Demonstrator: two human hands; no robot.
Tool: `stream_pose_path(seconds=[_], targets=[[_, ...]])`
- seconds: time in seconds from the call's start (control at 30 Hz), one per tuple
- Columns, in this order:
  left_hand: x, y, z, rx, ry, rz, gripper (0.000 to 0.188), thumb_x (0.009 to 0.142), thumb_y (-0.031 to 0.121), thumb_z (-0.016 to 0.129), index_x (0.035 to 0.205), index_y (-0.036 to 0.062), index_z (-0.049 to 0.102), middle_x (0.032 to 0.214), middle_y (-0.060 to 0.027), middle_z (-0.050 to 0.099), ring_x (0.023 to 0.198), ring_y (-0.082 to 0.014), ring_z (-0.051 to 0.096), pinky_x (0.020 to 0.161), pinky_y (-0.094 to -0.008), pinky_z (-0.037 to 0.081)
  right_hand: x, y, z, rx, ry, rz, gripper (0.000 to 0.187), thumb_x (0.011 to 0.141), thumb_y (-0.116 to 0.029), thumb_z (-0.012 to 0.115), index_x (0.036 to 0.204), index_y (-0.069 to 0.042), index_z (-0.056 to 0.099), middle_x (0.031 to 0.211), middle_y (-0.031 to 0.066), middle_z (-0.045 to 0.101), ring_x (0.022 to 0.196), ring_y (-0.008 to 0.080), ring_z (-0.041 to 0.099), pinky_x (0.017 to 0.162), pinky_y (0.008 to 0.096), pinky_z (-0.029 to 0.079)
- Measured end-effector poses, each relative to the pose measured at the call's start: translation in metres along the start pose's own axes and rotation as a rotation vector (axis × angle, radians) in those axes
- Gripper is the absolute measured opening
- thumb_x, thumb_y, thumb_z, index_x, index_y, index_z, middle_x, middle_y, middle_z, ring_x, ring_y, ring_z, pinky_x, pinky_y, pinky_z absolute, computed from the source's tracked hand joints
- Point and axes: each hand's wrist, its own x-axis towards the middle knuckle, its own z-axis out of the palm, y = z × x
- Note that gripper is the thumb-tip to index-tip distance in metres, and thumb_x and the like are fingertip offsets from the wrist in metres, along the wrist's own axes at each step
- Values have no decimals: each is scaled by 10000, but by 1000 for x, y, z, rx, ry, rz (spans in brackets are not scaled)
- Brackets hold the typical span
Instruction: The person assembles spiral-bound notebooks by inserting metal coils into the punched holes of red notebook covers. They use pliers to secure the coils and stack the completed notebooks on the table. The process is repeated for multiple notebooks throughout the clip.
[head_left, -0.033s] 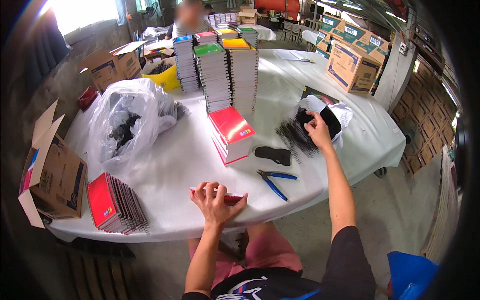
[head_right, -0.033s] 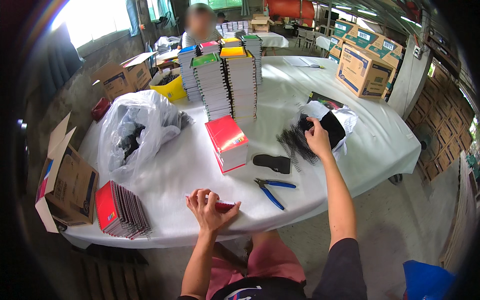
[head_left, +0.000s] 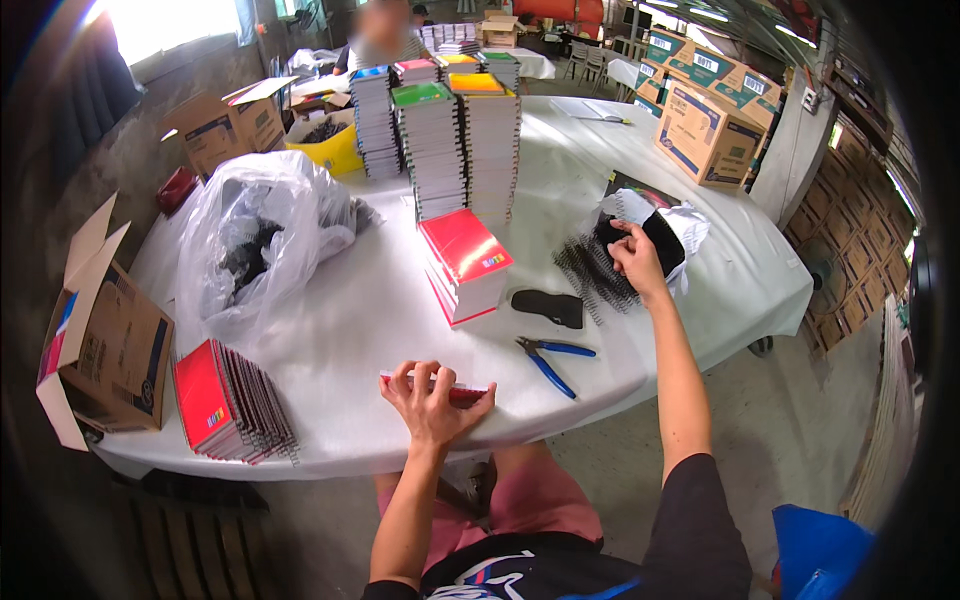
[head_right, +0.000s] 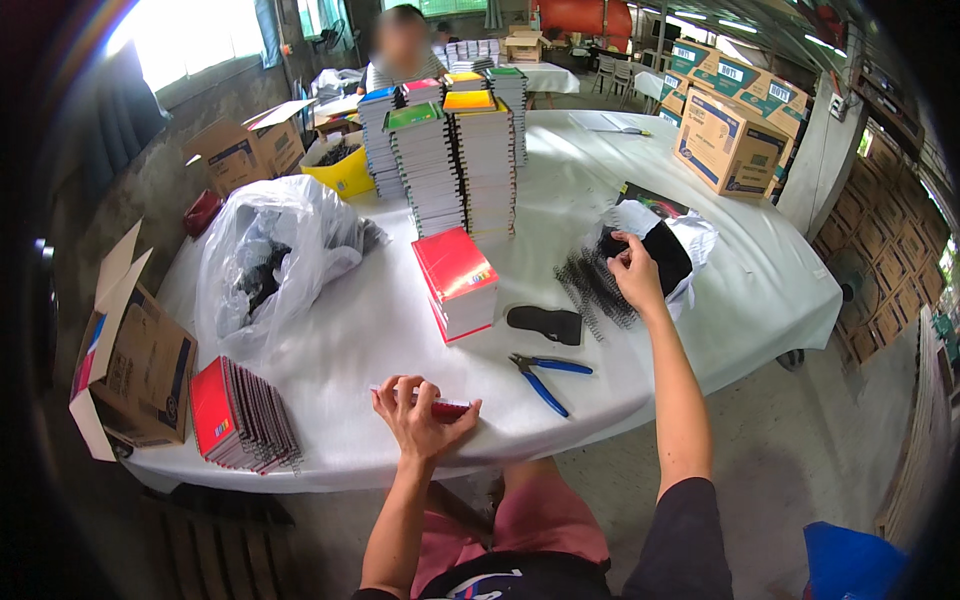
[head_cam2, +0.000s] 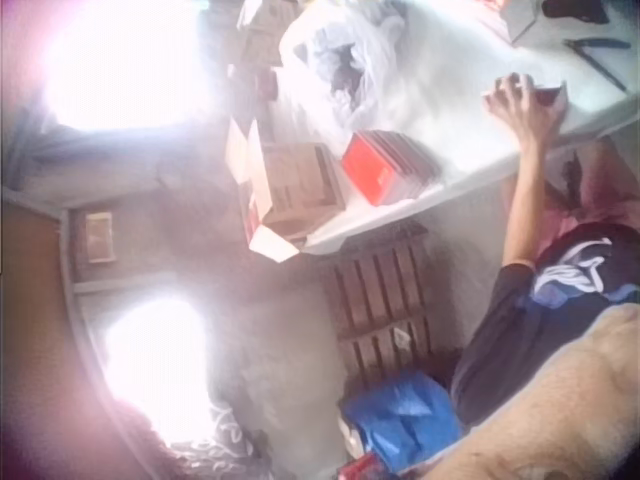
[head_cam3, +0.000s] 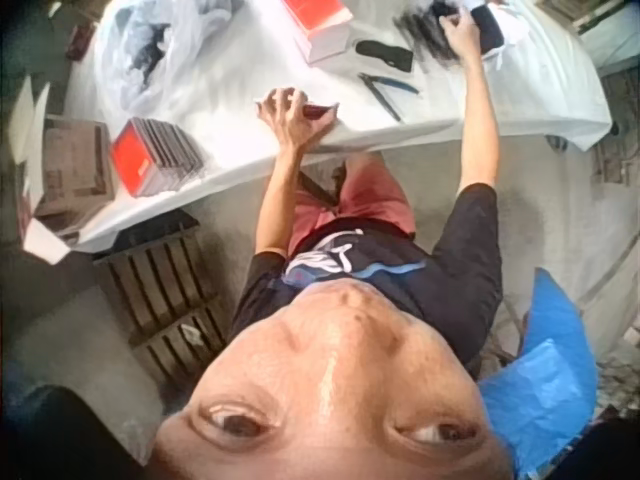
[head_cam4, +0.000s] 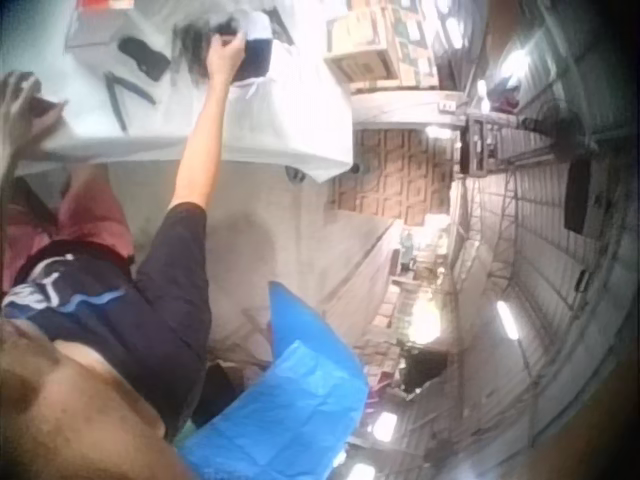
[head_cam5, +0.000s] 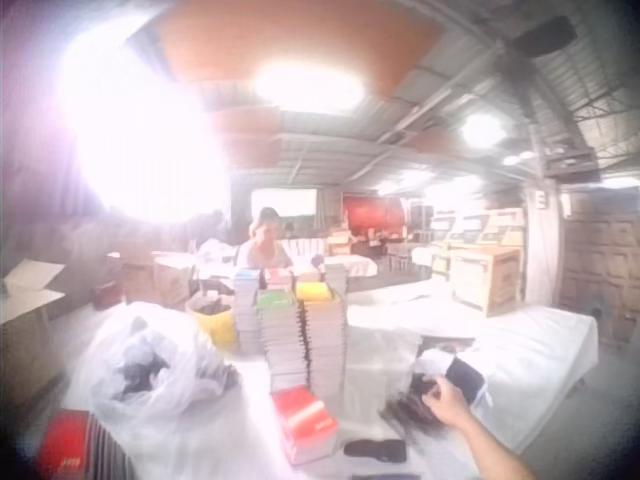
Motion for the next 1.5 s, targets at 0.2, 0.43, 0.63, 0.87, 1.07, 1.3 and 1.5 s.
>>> stream_pose_path(seconds=[0.2,0.43,0.63,0.87,1.07,1.3,1.5], targets=[[2,4,-4,22,67,-61,446,524,487,769,724,163,537,925,-23,492,1001,-257,436,850,-516,286,-47,-55,24,916,-409,150,411,780,-32,490,1190,-63,507,832,30,539,692,87,517,557,226,430],[0,2,0,34,16,-66,441,533,465,772,735,147,542,917,-25,472,1025,-263,415,848,-515,283,-139,-109,71,105,-650,-333,325,904,-183,573,1226,-140,597,813,67,536,652,148,459,636,257,422],[2,3,0,4,11,-56,436,537,465,764,745,151,545,904,-23,474,1034,-269,403,848,-513,279,-155,-113,83,209,-455,-229,170,864,-54,616,1008,-88,701,867,67,609,779,166,586,722,283,470],[1,1,1,8,26,-47,440,545,483,753,740,150,541,861,-32,457,981,-270,410,852,-506,277,-154,-112,77,254,-605,-202,179,865,2,590,1015,-42,676,915,59,613,861,143,572,767,265,456],[1,0,3,40,46,-47,458,543,508,757,735,155,537,852,-28,449,952,-258,421,868,-497,269,-154,-104,77,253,-644,-232,173,868,-27,600,1024,-45,673,901,55,619,834,137,573,742,272,460],[-1,-2,7,78,35,-58,551,535,615,760,758,162,539,855,-18,447,942,-234,427,873,-487,269,-157,-125,75,151,-689,56,165,905,-141,596,1027,-42,645,809,79,575,689,123,521,614,280,439],[-2,-5,6,90,15,-51,615,591,734,634,767,154,534,855,-12,467,907,-210,450,844,-510,274,-157,-127,76,61,-576,-393,184,909,-144,583,1015,0,628,785,140,609,695,225,583,639,312,464]])
